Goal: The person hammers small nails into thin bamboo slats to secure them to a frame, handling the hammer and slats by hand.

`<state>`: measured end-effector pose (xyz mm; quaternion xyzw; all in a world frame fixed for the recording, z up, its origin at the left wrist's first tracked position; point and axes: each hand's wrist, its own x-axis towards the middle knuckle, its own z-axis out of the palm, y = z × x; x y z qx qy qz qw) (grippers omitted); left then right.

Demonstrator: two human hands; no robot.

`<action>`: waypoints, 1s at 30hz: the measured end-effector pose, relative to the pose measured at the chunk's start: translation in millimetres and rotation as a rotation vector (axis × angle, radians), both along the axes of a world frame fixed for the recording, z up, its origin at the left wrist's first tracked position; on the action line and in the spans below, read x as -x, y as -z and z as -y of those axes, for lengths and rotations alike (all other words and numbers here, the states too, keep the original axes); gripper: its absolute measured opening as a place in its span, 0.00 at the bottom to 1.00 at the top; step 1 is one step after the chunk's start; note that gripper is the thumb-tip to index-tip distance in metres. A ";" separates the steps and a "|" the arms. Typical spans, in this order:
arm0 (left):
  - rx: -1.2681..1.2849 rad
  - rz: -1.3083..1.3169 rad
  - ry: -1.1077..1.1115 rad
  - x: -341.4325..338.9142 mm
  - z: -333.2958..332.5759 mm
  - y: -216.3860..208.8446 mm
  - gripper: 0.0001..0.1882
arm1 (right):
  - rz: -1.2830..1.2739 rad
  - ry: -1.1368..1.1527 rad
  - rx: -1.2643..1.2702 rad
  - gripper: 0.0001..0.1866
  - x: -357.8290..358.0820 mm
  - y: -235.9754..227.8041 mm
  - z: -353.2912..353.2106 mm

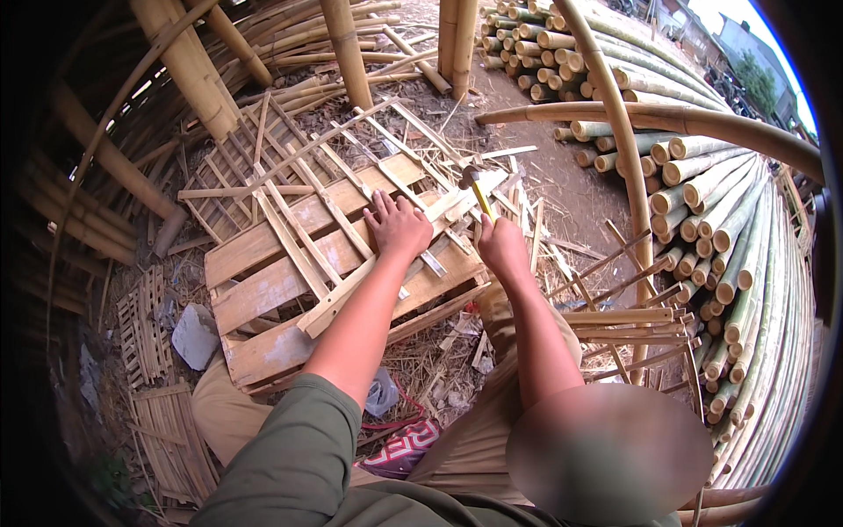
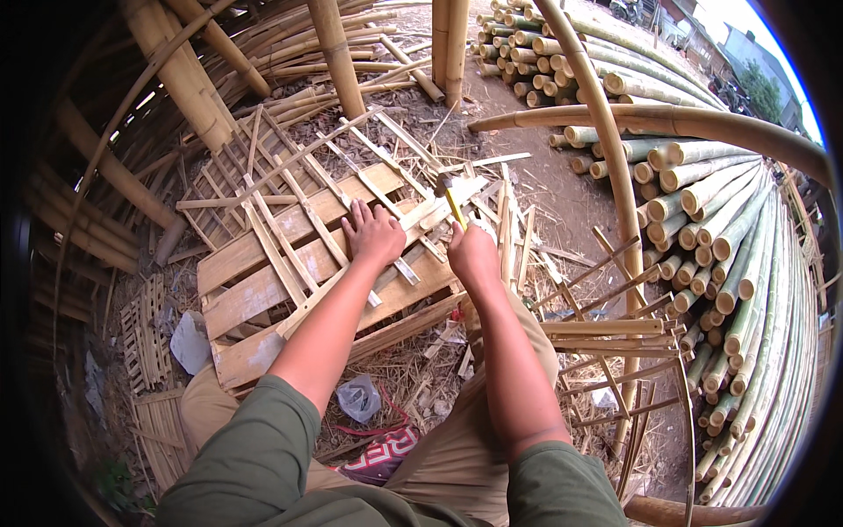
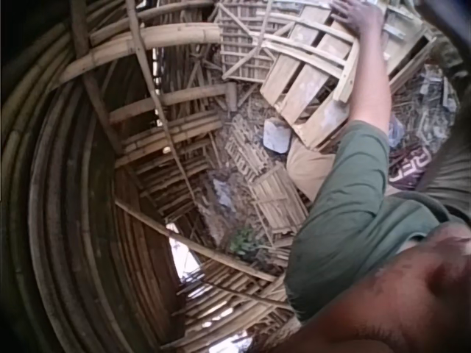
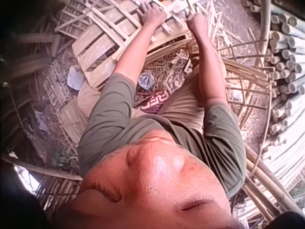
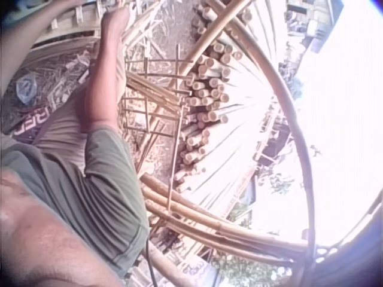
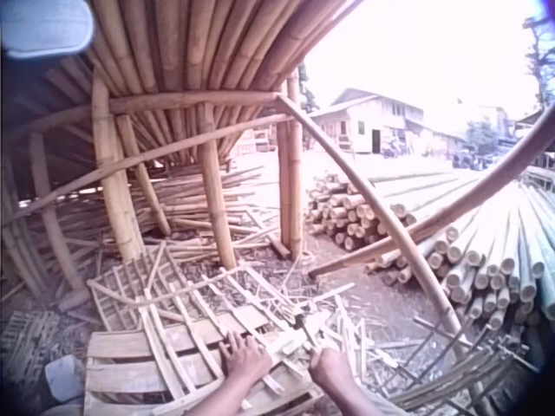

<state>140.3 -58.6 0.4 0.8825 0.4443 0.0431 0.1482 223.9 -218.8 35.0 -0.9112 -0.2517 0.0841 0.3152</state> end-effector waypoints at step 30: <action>-0.063 0.081 0.002 1.8 1.1 2.9 0.28 | 0.043 0.067 0.030 0.24 22.8 11.3 -17.2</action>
